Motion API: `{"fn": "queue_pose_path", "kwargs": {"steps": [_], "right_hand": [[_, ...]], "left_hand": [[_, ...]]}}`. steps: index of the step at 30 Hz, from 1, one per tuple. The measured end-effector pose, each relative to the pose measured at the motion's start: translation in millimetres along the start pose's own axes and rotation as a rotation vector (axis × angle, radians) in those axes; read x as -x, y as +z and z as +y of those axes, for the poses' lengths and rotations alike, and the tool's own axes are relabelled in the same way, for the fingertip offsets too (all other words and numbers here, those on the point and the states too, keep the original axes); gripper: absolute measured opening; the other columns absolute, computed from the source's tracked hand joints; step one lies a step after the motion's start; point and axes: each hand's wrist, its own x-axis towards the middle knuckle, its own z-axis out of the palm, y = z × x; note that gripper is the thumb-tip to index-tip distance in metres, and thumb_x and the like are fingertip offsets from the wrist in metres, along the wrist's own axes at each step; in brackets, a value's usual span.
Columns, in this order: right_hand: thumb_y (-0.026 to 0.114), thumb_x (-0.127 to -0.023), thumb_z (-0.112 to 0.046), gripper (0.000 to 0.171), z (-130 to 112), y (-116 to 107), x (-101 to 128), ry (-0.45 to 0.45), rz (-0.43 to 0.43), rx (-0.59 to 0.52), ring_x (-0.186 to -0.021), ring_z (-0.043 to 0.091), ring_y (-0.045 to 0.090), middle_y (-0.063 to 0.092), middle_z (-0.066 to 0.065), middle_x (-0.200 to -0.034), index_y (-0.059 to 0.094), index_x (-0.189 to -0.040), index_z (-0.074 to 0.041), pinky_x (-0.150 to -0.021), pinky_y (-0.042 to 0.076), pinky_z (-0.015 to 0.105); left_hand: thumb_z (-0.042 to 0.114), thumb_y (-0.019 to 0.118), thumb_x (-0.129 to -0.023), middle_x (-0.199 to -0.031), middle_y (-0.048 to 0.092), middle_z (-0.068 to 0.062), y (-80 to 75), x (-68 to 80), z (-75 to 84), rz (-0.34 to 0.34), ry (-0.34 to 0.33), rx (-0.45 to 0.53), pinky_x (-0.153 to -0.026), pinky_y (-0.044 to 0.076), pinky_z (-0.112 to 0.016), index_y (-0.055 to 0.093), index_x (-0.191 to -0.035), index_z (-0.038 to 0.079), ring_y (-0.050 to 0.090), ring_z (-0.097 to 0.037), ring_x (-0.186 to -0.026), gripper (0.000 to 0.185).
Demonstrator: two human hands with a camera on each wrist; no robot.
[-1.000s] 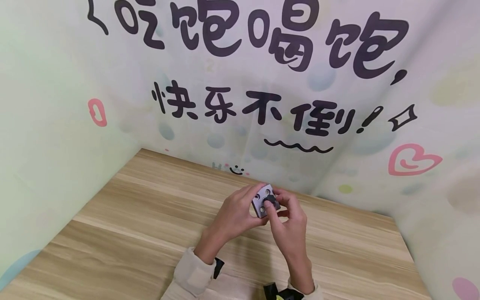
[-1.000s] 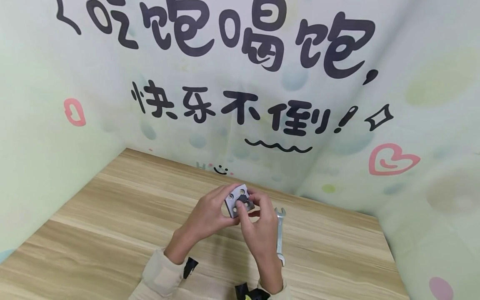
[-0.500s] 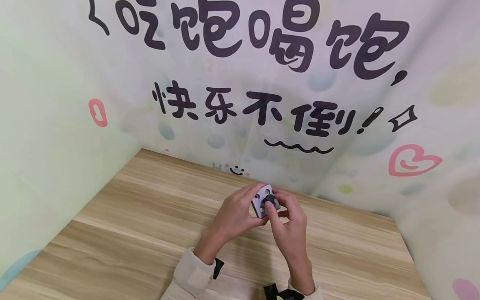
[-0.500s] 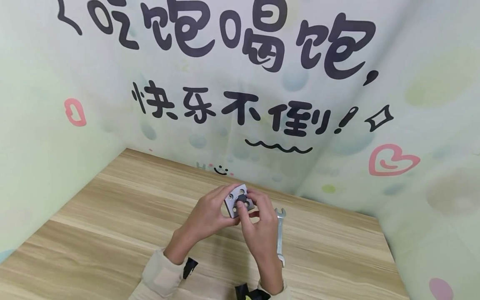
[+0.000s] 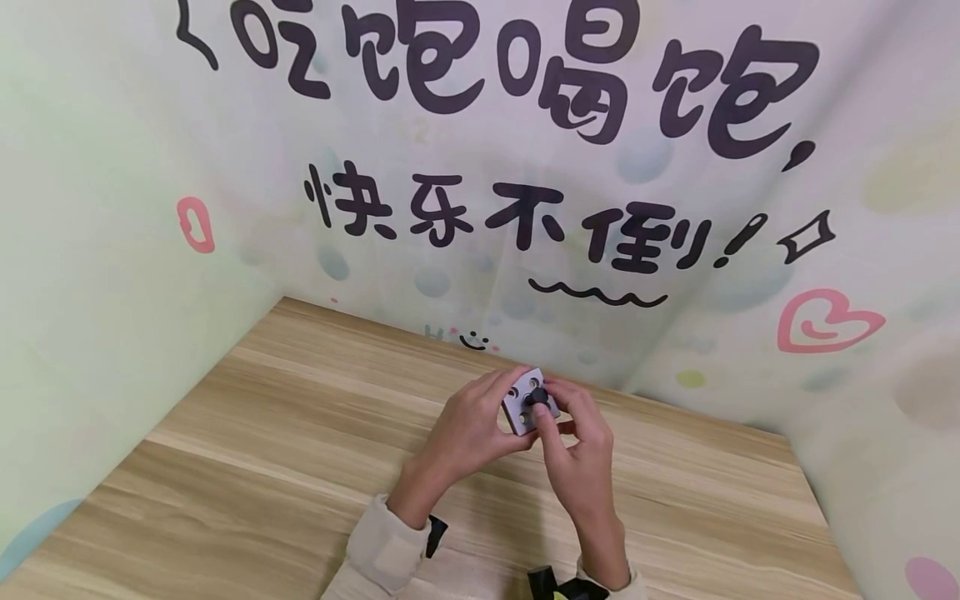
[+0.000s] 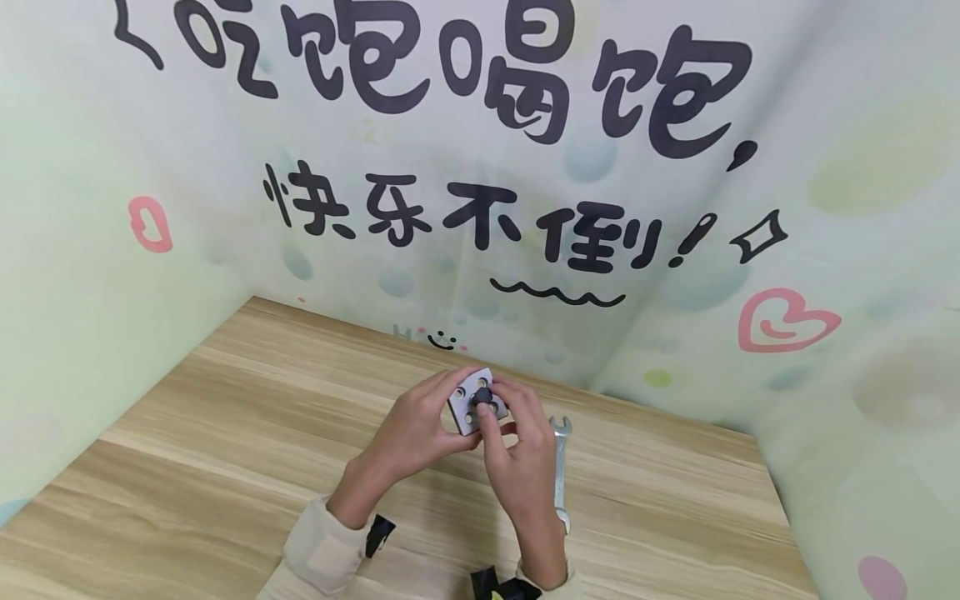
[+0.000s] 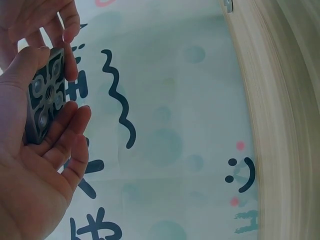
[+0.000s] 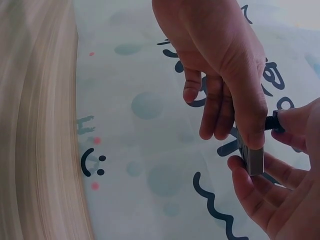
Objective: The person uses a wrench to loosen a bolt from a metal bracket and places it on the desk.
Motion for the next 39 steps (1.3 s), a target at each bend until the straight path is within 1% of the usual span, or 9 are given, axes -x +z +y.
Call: {"fn": "queue_pose_path", "kwargs": {"steps": [6,12,15,18,20,23,28,33,39], "right_hand": [[0.066,-0.091,0.0,0.027,0.0,-0.1,0.4,0.005,-0.021,0.01,-0.099,0.012,0.061,0.065,0.011,-0.12,0.067,-0.118,-0.005,-0.065,0.052,0.019],[0.068,-0.091,-0.004,0.03,-3.3,0.1,-0.3,0.035,-0.031,0.028,-0.097,0.013,0.062,0.066,0.008,-0.12,0.066,-0.121,-0.005,-0.064,0.053,0.021],[0.069,-0.09,-0.004,0.023,-4.1,0.5,-0.8,0.047,-0.009,0.028,-0.095,0.012,0.064,0.067,0.009,-0.119,0.066,-0.113,-0.003,-0.063,0.052,0.021],[0.071,-0.089,-0.004,0.014,-4.4,0.6,-0.8,0.071,0.022,0.014,-0.092,0.011,0.066,0.069,0.01,-0.117,0.063,-0.101,-0.003,-0.062,0.052,0.021],[0.072,-0.088,-0.004,0.013,-3.9,0.8,-0.6,0.081,0.039,0.01,-0.09,0.01,0.067,0.07,0.011,-0.115,0.061,-0.095,-0.003,-0.061,0.052,0.021],[0.072,-0.088,-0.004,0.013,-2.4,1.2,-0.4,0.081,0.049,0.018,-0.089,0.01,0.067,0.071,0.011,-0.114,0.06,-0.092,-0.003,-0.061,0.052,0.02],[0.072,-0.089,-0.005,0.011,-0.4,1.4,0.0,0.054,0.044,0.032,-0.089,0.011,0.066,0.07,0.01,-0.114,0.065,-0.097,-0.003,-0.062,0.051,0.018],[0.071,-0.089,-0.004,0.017,-0.3,1.1,-0.1,0.029,0.038,0.035,-0.091,0.009,0.063,0.069,0.01,-0.112,0.068,-0.106,-0.004,-0.063,0.051,0.017],[0.068,-0.091,-0.002,0.023,0.2,0.5,0.0,0.007,0.017,0.039,-0.095,0.009,0.061,0.068,0.01,-0.113,0.069,-0.114,-0.005,-0.064,0.052,0.019]], "left_hand": [[0.026,0.089,-0.071,-0.114,0.068,-0.005,0.9,0.1,-0.1,0.019,0.004,-0.01,-0.076,0.055,-0.03,0.057,-0.132,0.007,0.065,-0.016,-0.093,0.072],[0.026,0.089,-0.07,-0.116,0.068,-0.005,0.1,0.2,-0.1,0.005,-0.01,-0.02,-0.077,0.055,-0.03,0.056,-0.134,0.008,0.065,-0.016,-0.095,0.074],[0.026,0.089,-0.07,-0.115,0.068,-0.004,0.5,0.0,-0.2,0.001,-0.001,-0.016,-0.077,0.055,-0.03,0.056,-0.133,0.009,0.064,-0.015,-0.095,0.073],[0.026,0.088,-0.071,-0.115,0.068,-0.003,1.1,-0.5,0.1,-0.008,0.015,-0.009,-0.078,0.054,-0.029,0.056,-0.133,0.009,0.064,-0.014,-0.095,0.072],[0.027,0.088,-0.071,-0.115,0.068,-0.003,1.5,-0.8,0.3,-0.015,0.021,-0.005,-0.079,0.054,-0.029,0.056,-0.133,0.009,0.064,-0.014,-0.095,0.072],[0.027,0.088,-0.071,-0.116,0.068,-0.003,1.8,-0.8,0.6,-0.017,0.023,-0.004,-0.079,0.054,-0.029,0.056,-0.133,0.009,0.064,-0.014,-0.096,0.072],[0.027,0.088,-0.071,-0.116,0.068,-0.003,1.7,-0.8,1.0,-0.01,0.021,-0.004,-0.08,0.054,-0.029,0.056,-0.133,0.007,0.065,-0.015,-0.097,0.072],[0.028,0.088,-0.071,-0.116,0.068,-0.003,1.6,-0.2,1.0,-0.006,0.012,-0.006,-0.08,0.055,-0.029,0.057,-0.133,0.008,0.065,-0.015,-0.098,0.072],[0.028,0.088,-0.072,-0.116,0.068,-0.004,0.8,-0.1,0.8,-0.006,0.001,-0.009,-0.079,0.055,-0.029,0.057,-0.133,0.008,0.065,-0.015,-0.097,0.072]]}}
